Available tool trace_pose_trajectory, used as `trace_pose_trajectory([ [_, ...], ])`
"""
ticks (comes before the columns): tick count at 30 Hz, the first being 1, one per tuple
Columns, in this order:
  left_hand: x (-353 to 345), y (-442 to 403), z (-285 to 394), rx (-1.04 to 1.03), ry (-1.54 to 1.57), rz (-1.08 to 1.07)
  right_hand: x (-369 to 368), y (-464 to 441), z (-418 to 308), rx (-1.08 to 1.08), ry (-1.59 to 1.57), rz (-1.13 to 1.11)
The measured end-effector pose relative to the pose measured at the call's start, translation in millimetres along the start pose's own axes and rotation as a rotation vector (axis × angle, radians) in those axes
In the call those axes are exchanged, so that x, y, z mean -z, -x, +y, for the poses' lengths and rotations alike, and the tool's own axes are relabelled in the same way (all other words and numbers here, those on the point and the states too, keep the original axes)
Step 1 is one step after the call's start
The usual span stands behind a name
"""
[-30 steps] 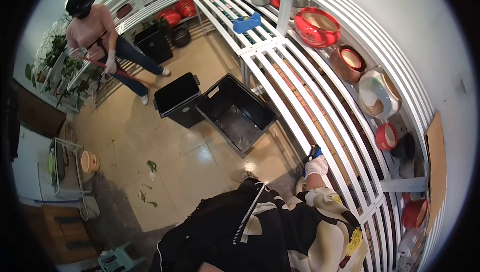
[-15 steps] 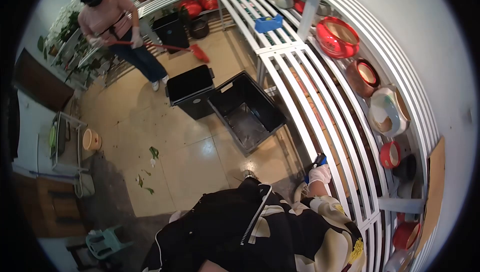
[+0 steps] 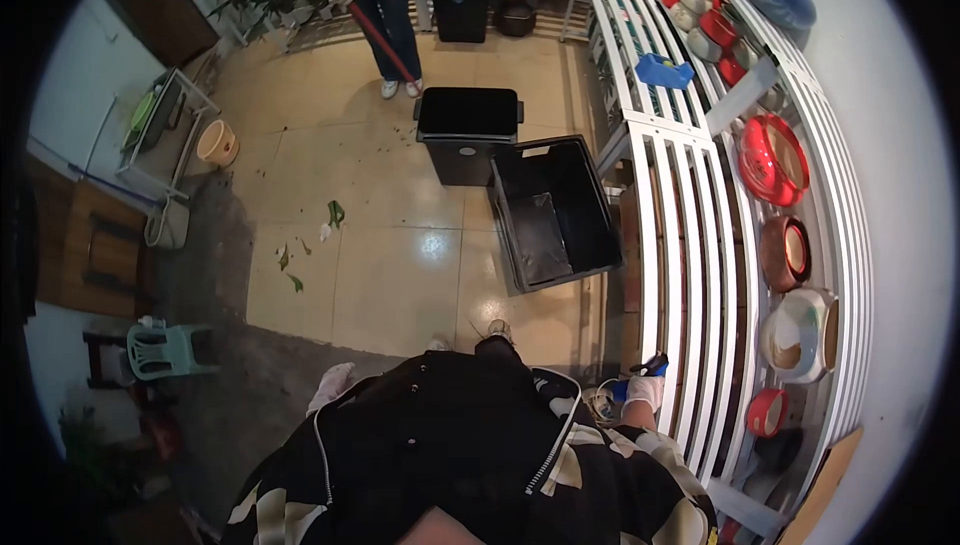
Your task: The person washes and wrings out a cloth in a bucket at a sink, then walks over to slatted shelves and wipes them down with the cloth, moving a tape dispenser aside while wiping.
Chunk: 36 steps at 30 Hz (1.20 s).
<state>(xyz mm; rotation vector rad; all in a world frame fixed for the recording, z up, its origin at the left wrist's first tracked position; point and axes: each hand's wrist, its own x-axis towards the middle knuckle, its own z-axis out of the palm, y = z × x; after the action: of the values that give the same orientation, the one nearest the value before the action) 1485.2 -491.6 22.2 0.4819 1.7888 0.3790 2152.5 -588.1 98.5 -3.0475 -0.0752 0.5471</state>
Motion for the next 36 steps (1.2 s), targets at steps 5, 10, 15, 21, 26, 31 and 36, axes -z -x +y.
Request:
trace_pose_trajectory([
  [5,1.9,9.9,6.6,0.041,0.038,-0.018,-2.7,-2.1,-1.4,0.021,-0.026,-0.017],
  [10,7.5,-4.9,-6.3,0.032,0.053,-0.036,-2.1,-1.4,-0.8,0.015,-0.066,-0.034],
  [15,2.6,3.9,9.4,0.014,0.128,0.0,1.0,0.0,1.5,-0.011,-0.123,-0.066],
  [21,4.2,-5.6,9.1,-0.005,0.102,-0.008,-0.5,-9.8,12.6,-0.041,-0.217,-0.137],
  [26,5.4,-10.4,6.0,-0.006,0.103,-0.033,-43.6,-74.6,51.2,0.02,-0.25,-0.159],
  [31,8.5,-1.2,11.9,0.012,0.041,-0.02,-49.4,-88.7,55.3,0.015,-0.516,-0.15],
  [36,16.7,-15.2,-8.4,0.023,0.054,-0.054,-32.7,-54.4,20.0,0.134,-0.805,-0.104],
])
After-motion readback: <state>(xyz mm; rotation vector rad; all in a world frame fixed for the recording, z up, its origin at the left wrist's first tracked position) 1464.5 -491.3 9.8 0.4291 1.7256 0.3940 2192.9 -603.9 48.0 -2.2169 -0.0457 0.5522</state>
